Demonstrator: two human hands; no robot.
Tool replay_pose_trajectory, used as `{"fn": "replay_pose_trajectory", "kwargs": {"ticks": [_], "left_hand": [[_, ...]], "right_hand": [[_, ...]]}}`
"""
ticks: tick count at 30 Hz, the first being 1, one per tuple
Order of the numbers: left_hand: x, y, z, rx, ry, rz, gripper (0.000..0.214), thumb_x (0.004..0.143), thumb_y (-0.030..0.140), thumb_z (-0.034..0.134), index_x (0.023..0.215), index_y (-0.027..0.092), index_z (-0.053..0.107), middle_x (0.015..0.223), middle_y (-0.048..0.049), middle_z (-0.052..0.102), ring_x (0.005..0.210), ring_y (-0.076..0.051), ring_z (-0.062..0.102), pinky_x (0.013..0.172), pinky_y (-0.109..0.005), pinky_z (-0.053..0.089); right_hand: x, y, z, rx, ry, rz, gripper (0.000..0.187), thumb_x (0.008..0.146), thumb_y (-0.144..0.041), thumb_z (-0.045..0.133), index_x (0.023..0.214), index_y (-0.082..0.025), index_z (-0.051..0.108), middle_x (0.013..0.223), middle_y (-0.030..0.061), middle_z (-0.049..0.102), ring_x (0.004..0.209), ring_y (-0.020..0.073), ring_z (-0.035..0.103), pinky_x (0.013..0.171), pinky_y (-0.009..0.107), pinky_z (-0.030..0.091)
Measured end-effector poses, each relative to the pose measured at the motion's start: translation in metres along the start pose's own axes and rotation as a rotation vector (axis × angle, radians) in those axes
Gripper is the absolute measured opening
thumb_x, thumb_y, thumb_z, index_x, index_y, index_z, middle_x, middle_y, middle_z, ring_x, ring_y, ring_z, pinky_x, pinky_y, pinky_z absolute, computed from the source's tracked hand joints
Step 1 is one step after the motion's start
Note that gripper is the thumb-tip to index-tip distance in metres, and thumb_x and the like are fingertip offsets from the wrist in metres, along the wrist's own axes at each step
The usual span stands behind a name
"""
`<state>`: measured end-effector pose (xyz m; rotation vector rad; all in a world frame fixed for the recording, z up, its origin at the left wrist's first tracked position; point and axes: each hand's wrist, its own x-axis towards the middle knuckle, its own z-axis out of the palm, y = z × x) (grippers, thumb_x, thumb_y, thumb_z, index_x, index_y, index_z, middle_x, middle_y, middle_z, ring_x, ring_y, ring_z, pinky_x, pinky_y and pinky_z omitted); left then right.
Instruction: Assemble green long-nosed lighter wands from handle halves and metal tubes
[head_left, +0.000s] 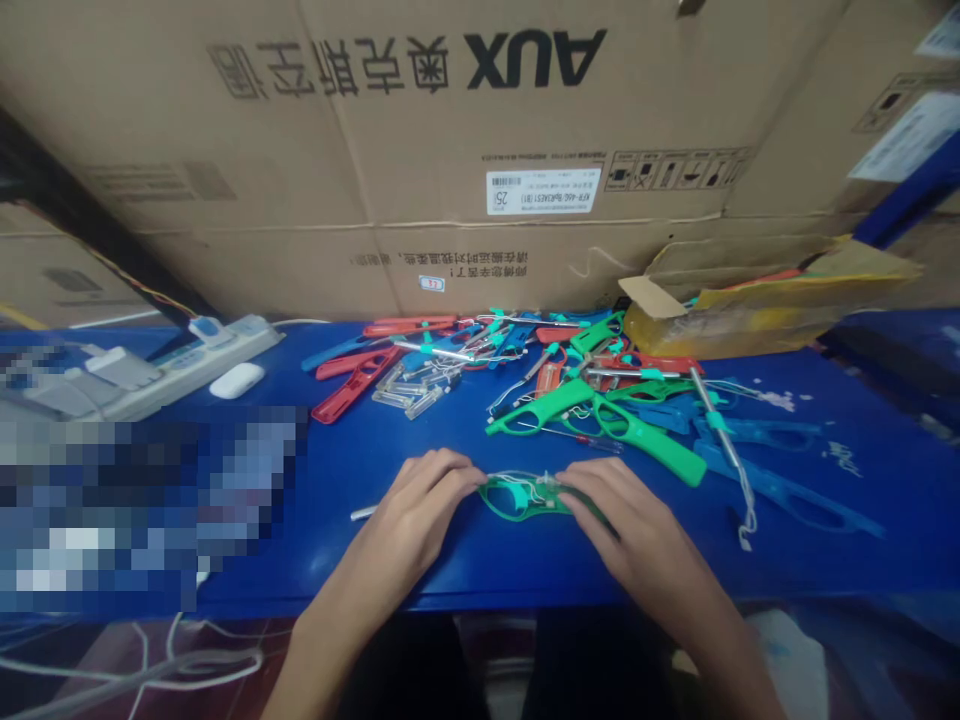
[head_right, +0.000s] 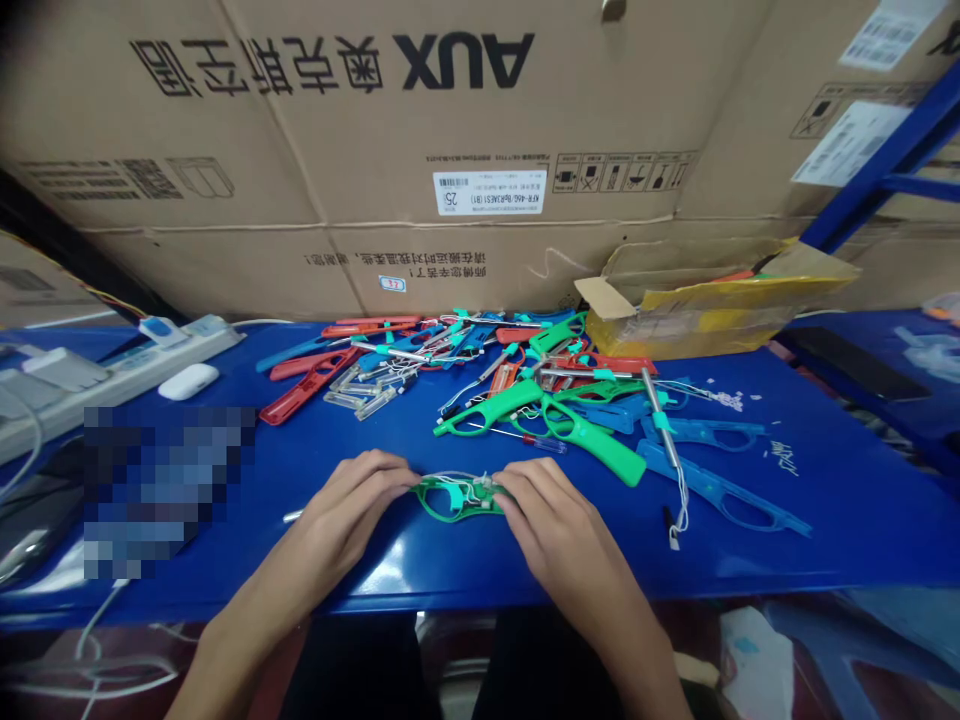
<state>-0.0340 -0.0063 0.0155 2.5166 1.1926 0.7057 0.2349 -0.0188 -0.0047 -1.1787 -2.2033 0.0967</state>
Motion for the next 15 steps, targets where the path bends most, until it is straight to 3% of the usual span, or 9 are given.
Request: {"fn": "replay_pose_trajectory", "kwargs": {"ticks": [9,15], "left_hand": [[0.0041,-0.0017,0.0026,0.000,0.105,0.059,0.014,0.104,0.014,0.052,0.114,0.021,0.058,0.111,-0.0017,0.067,0.095,-0.016,0.058,0.084,-0.032,0.037],[0.0018,-0.0033,0.0045,-0.006,0.099,-0.014,0.015,0.103,0.021,0.058,0.117,0.022,0.058,0.108,-0.0005,0.069,0.094,-0.016,0.058,0.085,-0.033,0.038]], "right_hand": [[-0.0012,0.0008,-0.0015,-0.012,-0.001,0.008,0.017,0.102,-0.019,0.052,0.116,-0.020,0.062,0.111,0.0066,0.071,0.105,0.0212,0.065,0.094,0.037,0.056],[-0.0015,0.0030,-0.0005,0.000,-0.004,-0.004,0.021,0.102,-0.016,0.050,0.117,-0.020,0.063,0.112,0.0067,0.070,0.107,0.0208,0.064,0.094,0.036,0.056]]}}
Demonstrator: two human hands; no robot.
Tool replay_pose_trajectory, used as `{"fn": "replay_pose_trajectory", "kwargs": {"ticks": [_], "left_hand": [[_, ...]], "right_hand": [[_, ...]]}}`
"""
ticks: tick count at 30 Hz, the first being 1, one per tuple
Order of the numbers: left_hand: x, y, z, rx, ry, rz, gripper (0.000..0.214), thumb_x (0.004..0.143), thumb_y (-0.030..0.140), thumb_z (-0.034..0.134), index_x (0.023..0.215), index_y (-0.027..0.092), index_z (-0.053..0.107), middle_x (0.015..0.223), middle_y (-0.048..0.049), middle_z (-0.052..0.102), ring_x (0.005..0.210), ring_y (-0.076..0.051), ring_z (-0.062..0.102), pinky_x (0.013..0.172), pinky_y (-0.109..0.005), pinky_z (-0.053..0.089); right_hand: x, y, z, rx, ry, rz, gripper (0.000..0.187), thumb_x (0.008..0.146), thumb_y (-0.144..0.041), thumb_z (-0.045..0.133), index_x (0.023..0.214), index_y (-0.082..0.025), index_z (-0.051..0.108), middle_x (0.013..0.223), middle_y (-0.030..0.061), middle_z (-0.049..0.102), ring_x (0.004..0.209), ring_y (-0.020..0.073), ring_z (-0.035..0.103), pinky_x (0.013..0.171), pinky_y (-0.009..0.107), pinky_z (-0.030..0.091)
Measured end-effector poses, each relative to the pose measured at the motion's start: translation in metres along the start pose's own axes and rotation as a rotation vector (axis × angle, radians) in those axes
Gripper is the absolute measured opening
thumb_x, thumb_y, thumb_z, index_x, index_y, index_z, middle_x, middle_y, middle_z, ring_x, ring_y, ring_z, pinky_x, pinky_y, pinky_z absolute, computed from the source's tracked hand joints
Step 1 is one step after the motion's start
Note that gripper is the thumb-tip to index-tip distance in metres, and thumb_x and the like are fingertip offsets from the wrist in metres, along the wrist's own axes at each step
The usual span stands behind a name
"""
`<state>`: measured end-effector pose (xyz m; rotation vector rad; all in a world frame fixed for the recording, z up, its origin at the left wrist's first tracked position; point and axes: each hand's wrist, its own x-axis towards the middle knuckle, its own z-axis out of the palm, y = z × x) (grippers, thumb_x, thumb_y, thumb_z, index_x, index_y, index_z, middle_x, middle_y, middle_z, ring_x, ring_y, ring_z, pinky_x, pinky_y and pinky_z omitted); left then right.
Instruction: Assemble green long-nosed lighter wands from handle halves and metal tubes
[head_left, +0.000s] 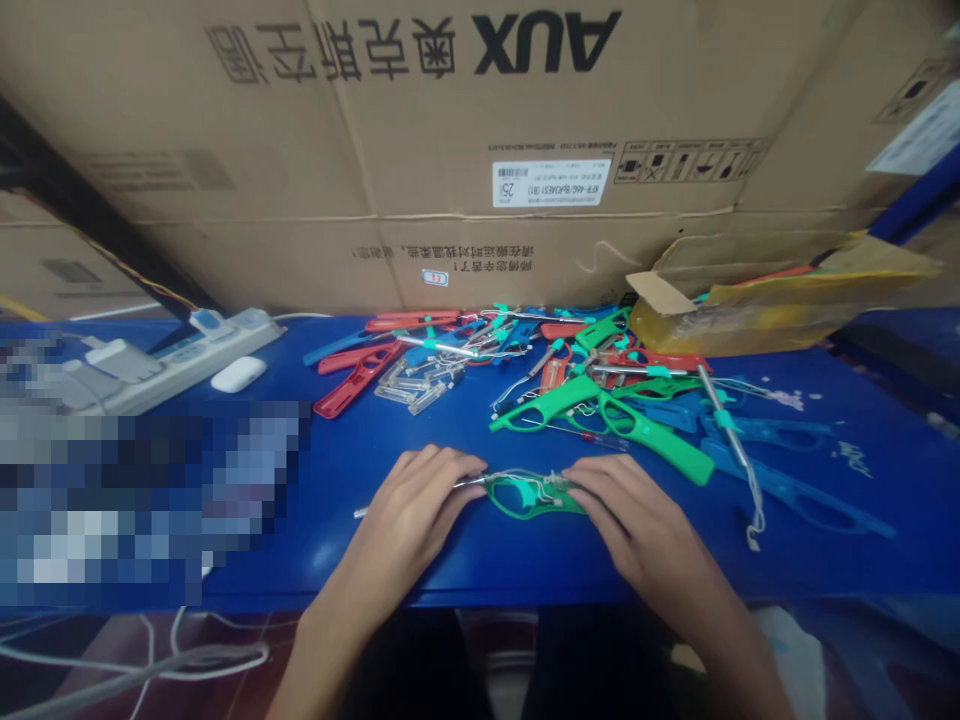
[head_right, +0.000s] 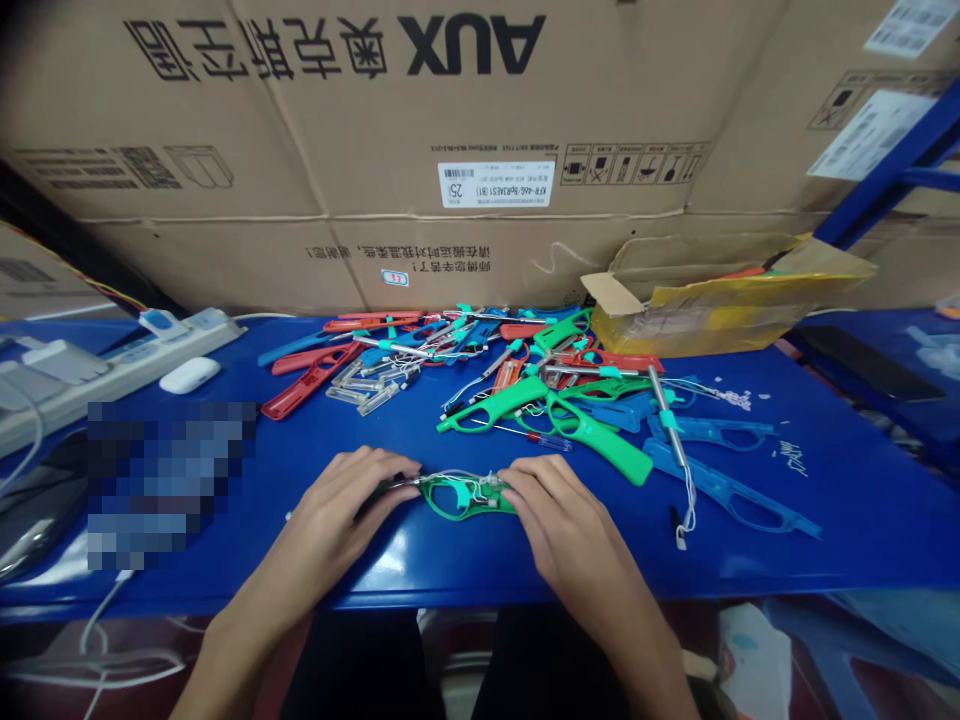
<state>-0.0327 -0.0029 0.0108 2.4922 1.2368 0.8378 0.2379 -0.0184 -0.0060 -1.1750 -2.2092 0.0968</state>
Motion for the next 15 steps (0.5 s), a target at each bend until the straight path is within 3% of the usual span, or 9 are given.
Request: {"fn": "replay_pose_trajectory", "kwargs": {"ticks": [15], "left_hand": [[0.0048,-0.0008,-0.0019,0.021,-0.032,0.005,0.009,0.102,0.024,0.059,0.110,0.023,0.065,0.110,0.0006,0.070,0.097,-0.017,0.060,0.086,-0.034,0.036]], "right_hand": [[-0.0032,0.0003,0.0002,0.004,-0.037,0.056,0.018,0.102,-0.018,0.052,0.118,-0.024,0.060,0.114,0.0048,0.068,0.110,0.0199,0.062,0.100,0.037,0.052]]}}
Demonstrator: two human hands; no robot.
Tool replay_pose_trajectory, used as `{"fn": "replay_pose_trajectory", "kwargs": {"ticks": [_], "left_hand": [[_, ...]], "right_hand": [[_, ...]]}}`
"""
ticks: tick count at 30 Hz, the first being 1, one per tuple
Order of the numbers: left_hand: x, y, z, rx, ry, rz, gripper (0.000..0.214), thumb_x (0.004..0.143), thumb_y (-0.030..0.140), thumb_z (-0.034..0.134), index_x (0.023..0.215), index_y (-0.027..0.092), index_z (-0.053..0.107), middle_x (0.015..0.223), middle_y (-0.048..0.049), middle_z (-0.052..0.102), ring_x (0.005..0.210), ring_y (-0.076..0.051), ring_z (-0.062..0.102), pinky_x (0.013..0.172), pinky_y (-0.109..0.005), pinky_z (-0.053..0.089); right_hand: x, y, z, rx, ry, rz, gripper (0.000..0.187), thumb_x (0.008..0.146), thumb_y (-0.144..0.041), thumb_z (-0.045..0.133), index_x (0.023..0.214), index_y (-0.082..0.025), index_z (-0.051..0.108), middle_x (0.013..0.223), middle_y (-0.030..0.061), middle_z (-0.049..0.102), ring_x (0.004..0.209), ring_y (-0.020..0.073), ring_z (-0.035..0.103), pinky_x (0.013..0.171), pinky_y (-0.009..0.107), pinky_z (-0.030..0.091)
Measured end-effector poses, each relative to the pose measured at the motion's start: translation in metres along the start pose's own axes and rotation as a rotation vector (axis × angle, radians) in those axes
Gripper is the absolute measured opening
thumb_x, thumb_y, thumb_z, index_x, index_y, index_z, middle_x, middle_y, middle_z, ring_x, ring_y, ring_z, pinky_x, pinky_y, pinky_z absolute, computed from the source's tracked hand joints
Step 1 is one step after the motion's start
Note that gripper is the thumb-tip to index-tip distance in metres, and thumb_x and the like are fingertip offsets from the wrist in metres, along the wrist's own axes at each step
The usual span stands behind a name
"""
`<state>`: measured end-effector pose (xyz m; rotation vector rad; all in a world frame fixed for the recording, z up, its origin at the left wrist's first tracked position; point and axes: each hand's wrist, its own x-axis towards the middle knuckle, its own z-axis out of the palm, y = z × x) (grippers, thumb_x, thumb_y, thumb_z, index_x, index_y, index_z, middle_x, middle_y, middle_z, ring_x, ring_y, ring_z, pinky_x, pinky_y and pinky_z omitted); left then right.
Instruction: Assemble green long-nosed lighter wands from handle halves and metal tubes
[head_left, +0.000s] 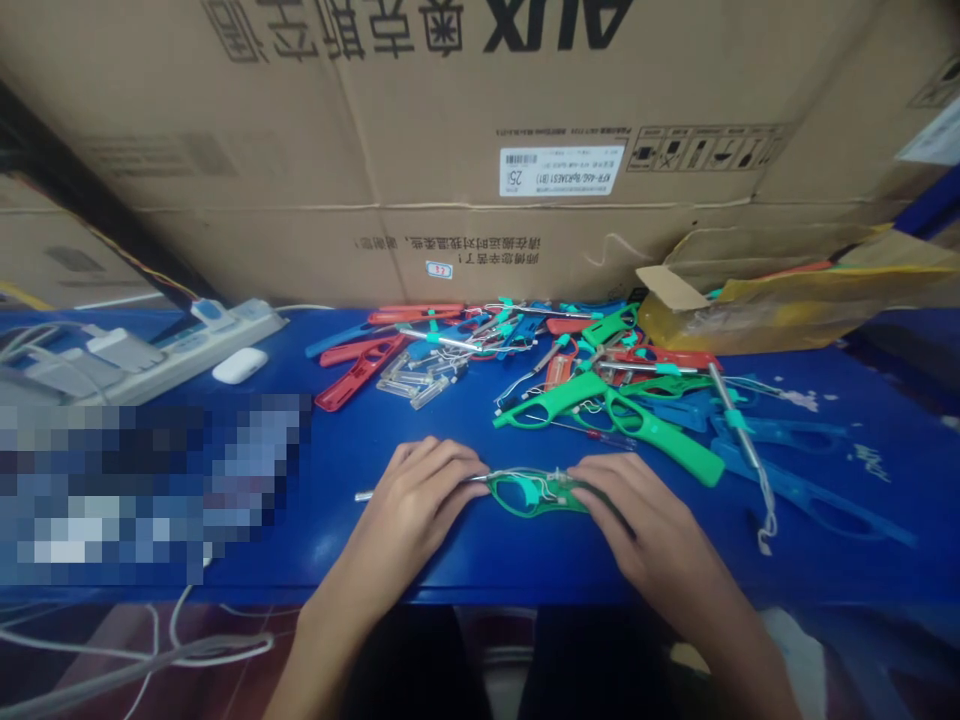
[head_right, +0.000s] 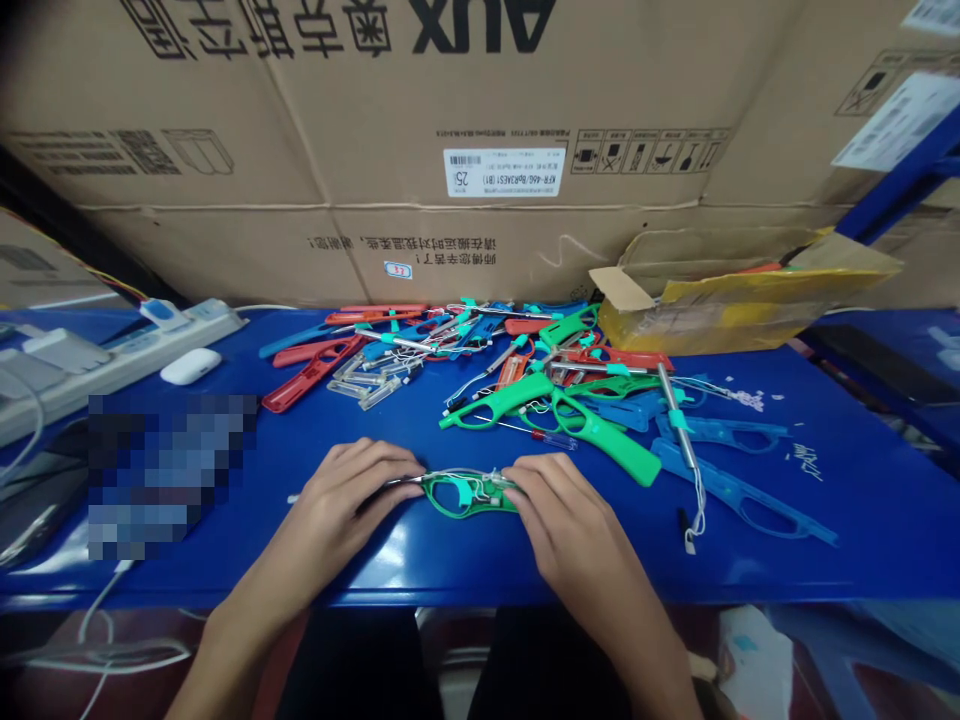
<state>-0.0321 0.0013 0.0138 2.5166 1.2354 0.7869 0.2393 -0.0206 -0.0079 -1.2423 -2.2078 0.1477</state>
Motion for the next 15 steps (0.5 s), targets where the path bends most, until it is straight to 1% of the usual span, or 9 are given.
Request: {"fn": "replay_pose_trajectory", "kwargs": {"ticks": [3,6,10,15], "left_hand": [[-0.0007,0.0015,-0.0016,-0.009,0.003,-0.025,0.012,0.102,0.026,0.059,0.113,0.023,0.064,0.112,0.0002,0.070,0.099,-0.017,0.060,0.088,-0.035,0.037],[-0.0029,0.0026,-0.0028,-0.007,0.029,-0.048,0.014,0.103,0.025,0.057,0.115,0.024,0.064,0.113,-0.0004,0.071,0.100,-0.018,0.061,0.089,-0.036,0.037],[-0.0056,0.0025,-0.0027,0.021,0.079,-0.060,0.015,0.103,0.022,0.057,0.113,0.025,0.067,0.115,0.0000,0.072,0.104,-0.019,0.061,0.093,-0.038,0.037],[-0.0049,0.0016,-0.0023,0.060,0.070,-0.042,0.018,0.101,0.020,0.058,0.112,0.027,0.071,0.116,0.0014,0.073,0.103,-0.019,0.061,0.092,-0.040,0.038]], "right_hand": [[-0.0006,-0.0003,-0.0003,0.006,0.001,0.008,0.019,0.102,-0.019,0.053,0.118,-0.024,0.060,0.115,0.0045,0.068,0.110,0.0197,0.062,0.100,0.037,0.052],[-0.0009,-0.0008,-0.0008,0.009,-0.006,0.014,0.018,0.102,-0.020,0.053,0.118,-0.024,0.060,0.115,0.0046,0.068,0.110,0.0199,0.062,0.100,0.037,0.052],[-0.0004,-0.0014,-0.0018,0.014,-0.006,0.029,0.018,0.102,-0.020,0.053,0.118,-0.025,0.061,0.114,0.0034,0.069,0.111,0.0187,0.062,0.102,0.037,0.051],[-0.0003,-0.0003,-0.0016,0.020,0.004,0.033,0.019,0.103,-0.021,0.052,0.118,-0.024,0.063,0.114,0.0039,0.070,0.110,0.0185,0.064,0.101,0.037,0.053]]}}
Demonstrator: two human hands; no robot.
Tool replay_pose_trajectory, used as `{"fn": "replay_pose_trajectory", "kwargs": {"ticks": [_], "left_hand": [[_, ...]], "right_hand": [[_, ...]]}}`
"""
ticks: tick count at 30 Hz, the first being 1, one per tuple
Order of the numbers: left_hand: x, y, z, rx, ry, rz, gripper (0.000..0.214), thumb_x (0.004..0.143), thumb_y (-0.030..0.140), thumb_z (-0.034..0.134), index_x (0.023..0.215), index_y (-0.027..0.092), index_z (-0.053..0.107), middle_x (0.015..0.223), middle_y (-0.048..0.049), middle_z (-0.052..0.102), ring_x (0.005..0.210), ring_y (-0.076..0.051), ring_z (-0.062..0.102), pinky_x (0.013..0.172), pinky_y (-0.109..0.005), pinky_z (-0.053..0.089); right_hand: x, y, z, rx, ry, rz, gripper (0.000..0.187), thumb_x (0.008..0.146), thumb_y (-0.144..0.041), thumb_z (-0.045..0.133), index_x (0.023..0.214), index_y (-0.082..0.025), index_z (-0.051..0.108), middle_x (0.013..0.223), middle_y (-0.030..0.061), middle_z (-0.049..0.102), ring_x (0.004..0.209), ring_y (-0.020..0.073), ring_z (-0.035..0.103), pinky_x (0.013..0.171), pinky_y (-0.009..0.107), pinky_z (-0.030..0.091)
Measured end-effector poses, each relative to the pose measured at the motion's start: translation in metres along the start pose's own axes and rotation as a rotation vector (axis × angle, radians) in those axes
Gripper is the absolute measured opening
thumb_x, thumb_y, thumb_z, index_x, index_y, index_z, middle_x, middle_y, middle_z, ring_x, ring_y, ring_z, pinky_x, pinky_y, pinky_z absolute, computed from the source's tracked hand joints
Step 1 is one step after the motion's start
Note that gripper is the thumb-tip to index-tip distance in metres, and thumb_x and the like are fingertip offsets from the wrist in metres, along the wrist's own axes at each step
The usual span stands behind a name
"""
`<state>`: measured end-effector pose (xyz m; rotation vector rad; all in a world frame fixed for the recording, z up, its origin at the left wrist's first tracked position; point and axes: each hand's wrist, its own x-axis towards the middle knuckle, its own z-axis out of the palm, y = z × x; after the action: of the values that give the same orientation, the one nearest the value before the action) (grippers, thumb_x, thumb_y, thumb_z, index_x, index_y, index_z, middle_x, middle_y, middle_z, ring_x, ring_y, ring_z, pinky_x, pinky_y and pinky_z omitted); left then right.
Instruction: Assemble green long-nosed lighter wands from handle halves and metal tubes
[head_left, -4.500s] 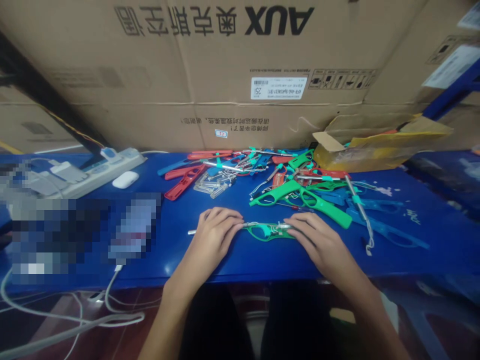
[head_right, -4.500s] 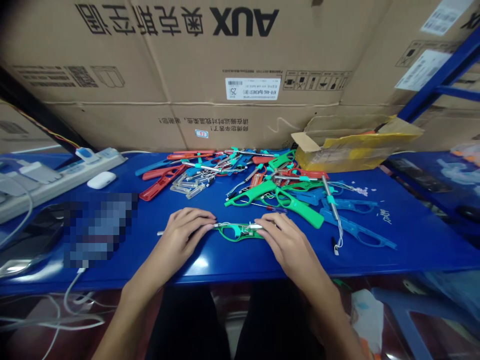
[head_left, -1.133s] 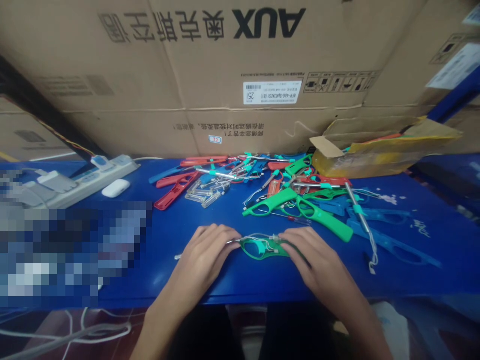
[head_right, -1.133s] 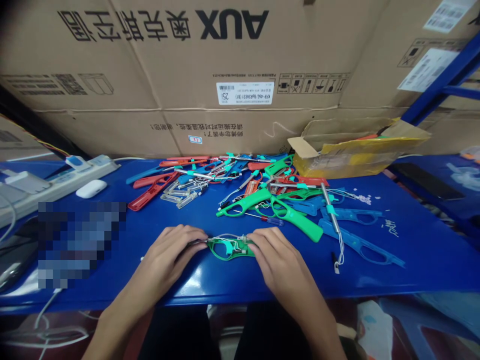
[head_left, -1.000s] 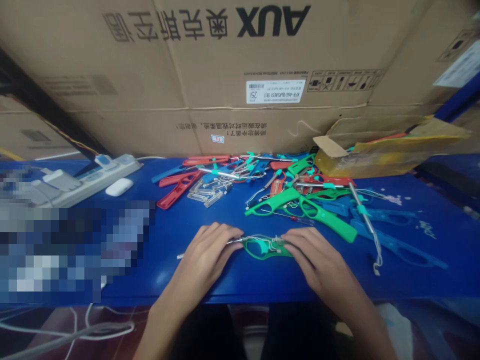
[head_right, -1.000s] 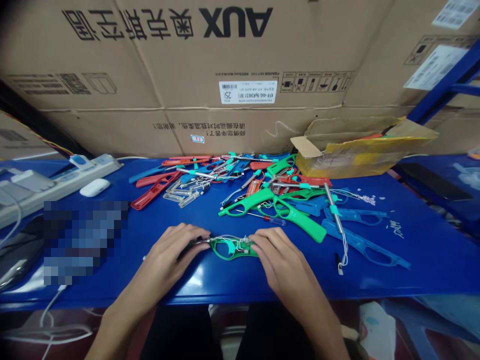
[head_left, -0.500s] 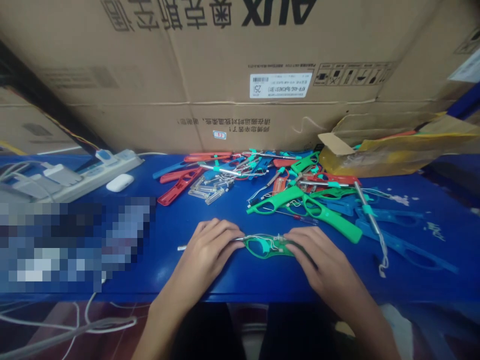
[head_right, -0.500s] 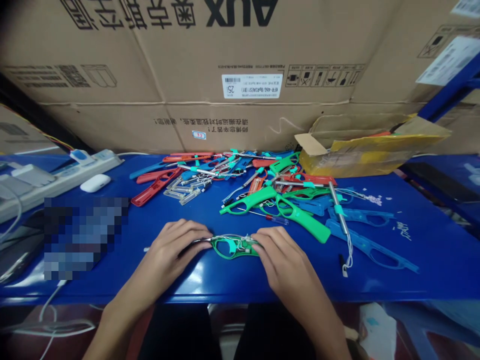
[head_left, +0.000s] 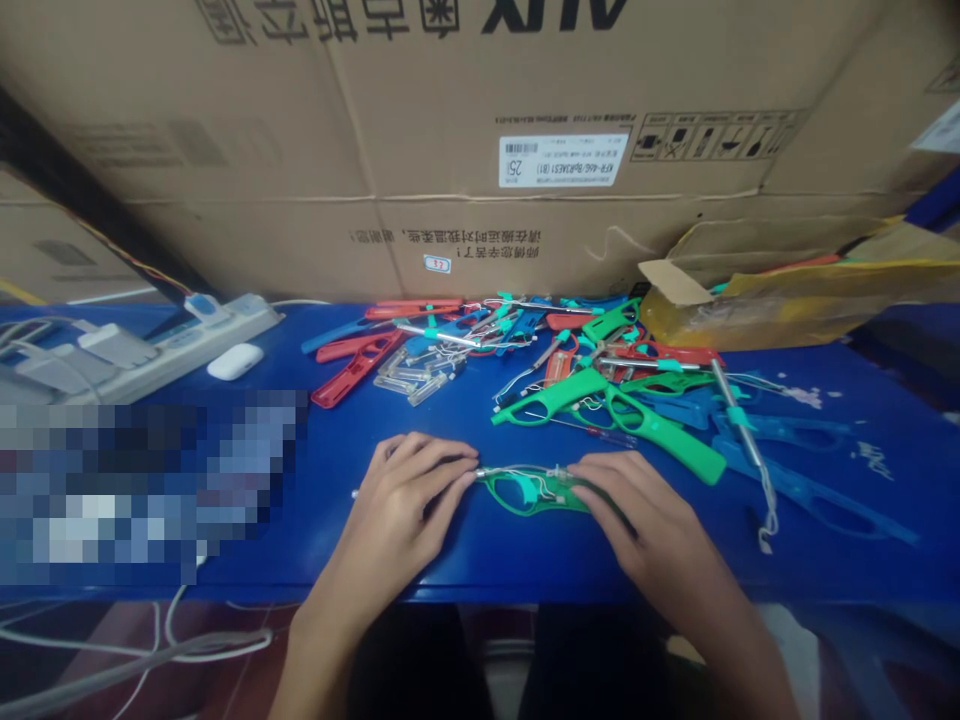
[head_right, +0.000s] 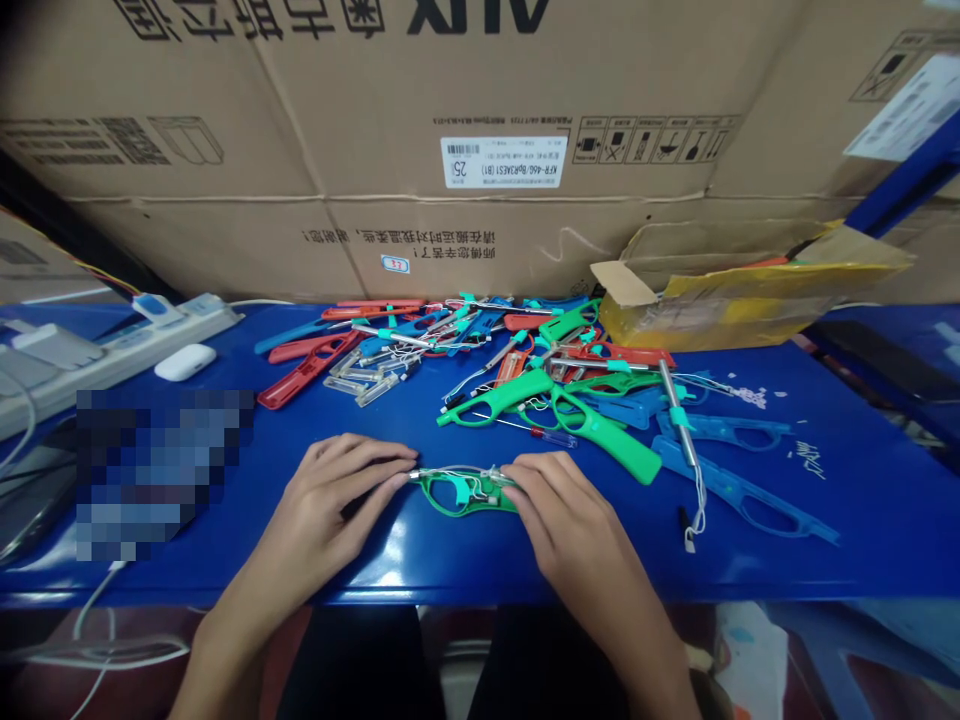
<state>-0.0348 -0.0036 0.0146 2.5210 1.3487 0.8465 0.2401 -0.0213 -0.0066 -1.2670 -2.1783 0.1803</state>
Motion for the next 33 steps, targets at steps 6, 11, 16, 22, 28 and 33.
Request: {"fn": "replay_pose_trajectory", "kwargs": {"ticks": [6,11,16,22,28,33], "left_hand": [[0.001,-0.002,0.001,-0.038,-0.016,0.029,0.017,0.102,0.020,0.058,0.112,0.025,0.071,0.115,-0.0009,0.074,0.101,-0.019,0.061,0.092,-0.041,0.039],[0.002,-0.002,0.002,-0.052,-0.023,0.030,0.015,0.102,0.020,0.059,0.111,0.025,0.070,0.114,0.0001,0.073,0.100,-0.018,0.061,0.092,-0.039,0.039],[0.003,-0.002,0.003,-0.013,-0.030,0.041,0.013,0.102,0.020,0.059,0.107,0.025,0.070,0.114,0.0017,0.074,0.098,-0.018,0.061,0.090,-0.039,0.038],[0.007,-0.001,0.001,0.109,-0.071,0.104,0.015,0.104,0.023,0.054,0.101,0.021,0.069,0.112,0.0001,0.073,0.095,-0.019,0.059,0.084,-0.038,0.039],[0.014,0.004,-0.003,0.232,-0.120,0.145,0.020,0.105,0.023,0.051,0.096,0.019,0.068,0.105,-0.0014,0.072,0.090,-0.020,0.060,0.080,-0.037,0.039],[0.016,0.004,-0.003,0.284,-0.113,0.153,0.021,0.105,0.022,0.051,0.096,0.019,0.070,0.103,-0.0028,0.070,0.089,-0.020,0.061,0.082,-0.037,0.039]], "right_hand": [[-0.001,0.001,0.000,0.027,0.001,0.011,0.023,0.104,-0.022,0.047,0.114,-0.025,0.068,0.114,0.0051,0.072,0.109,0.0196,0.066,0.098,0.038,0.056],[0.000,0.000,-0.001,0.035,0.010,0.022,0.023,0.104,-0.022,0.047,0.112,-0.024,0.068,0.114,0.0056,0.073,0.111,0.0207,0.066,0.099,0.040,0.055],[-0.001,-0.001,-0.001,0.020,0.023,-0.001,0.021,0.104,-0.020,0.049,0.111,-0.023,0.068,0.113,0.0050,0.073,0.109,0.0197,0.066,0.099,0.038,0.055],[0.000,-0.001,-0.001,0.013,0.043,-0.016,0.021,0.104,-0.022,0.048,0.111,-0.023,0.068,0.110,0.0048,0.074,0.105,0.0192,0.068,0.097,0.036,0.056],[0.000,0.000,0.000,-0.013,0.073,-0.043,0.022,0.104,-0.025,0.048,0.111,-0.021,0.069,0.107,0.0073,0.074,0.103,0.0215,0.069,0.092,0.038,0.059],[0.002,0.000,-0.001,-0.010,0.035,-0.003,0.024,0.104,-0.028,0.047,0.112,-0.023,0.069,0.109,0.0074,0.074,0.104,0.0222,0.069,0.092,0.039,0.059]]}}
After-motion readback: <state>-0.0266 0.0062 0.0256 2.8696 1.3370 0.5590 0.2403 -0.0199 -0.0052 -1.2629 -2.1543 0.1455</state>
